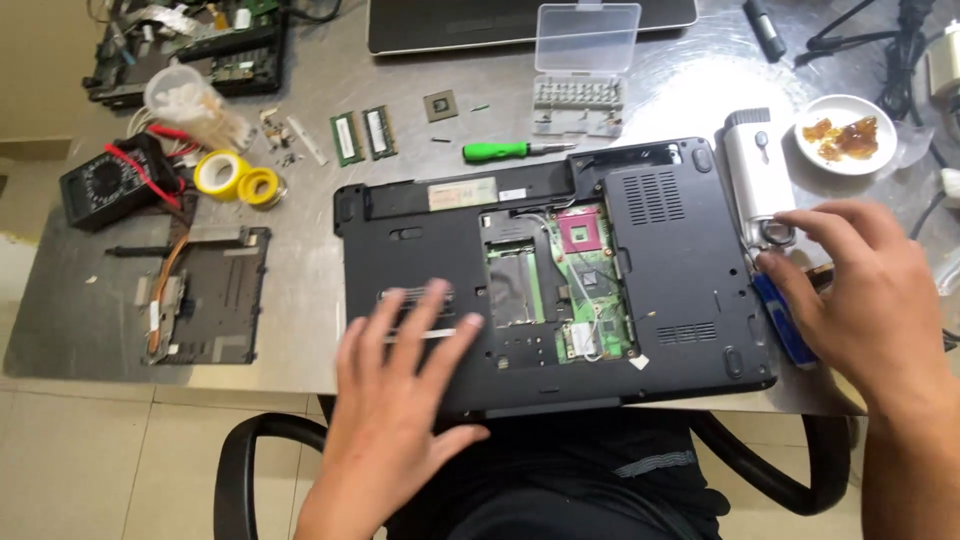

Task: Removing RAM modules from a laptop and cleaning the internal slots using a screwdriver and a handheld blower.

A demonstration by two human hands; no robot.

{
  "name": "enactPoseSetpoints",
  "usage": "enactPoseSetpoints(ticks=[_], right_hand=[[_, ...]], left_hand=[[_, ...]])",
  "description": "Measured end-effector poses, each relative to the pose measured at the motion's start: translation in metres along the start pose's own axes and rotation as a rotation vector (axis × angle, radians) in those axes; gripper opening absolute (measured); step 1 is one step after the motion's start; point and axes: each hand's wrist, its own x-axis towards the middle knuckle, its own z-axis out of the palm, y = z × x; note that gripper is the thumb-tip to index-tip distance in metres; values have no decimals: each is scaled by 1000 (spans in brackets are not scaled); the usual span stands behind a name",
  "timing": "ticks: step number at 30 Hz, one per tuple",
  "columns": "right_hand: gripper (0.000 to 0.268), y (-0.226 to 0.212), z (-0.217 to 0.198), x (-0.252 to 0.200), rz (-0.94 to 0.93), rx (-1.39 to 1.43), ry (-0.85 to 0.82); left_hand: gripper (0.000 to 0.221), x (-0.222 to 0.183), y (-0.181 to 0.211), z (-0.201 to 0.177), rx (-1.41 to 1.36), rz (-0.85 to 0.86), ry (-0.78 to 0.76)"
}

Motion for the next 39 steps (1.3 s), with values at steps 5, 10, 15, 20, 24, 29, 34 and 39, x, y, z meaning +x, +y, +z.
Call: enactPoseSetpoints(ticks=[5,10,15,20,24,29,34,39], right_hand=[[41,-45,-15,-17,-57,242,160],[57,-88,-16,-32,129,275,-82],[43,-94,7,-47,39,267,107],[36,-105,11,-48,41,264,205],[33,-114,17,-48,69,264,251],[29,-117,20,-42,68,229,301],[40,-111,19,-44,48,286,225],[53,-103,12,-49,6,323,118]], left_hand=[[124,-46,-18,13,-99,-374,102],[126,-63,-33,31,-430,-685,145],[122,-70,-45,59,-419,-639,245],[119,-65,-51,65,-440,-724,237],[110,-59,-56,66,-433,-726,252],[102,-52,-50,57,-519,-777,265],[99,-57,-54,72,-440,-734,312],[98,-58,-52,70,-416,-714,288]])
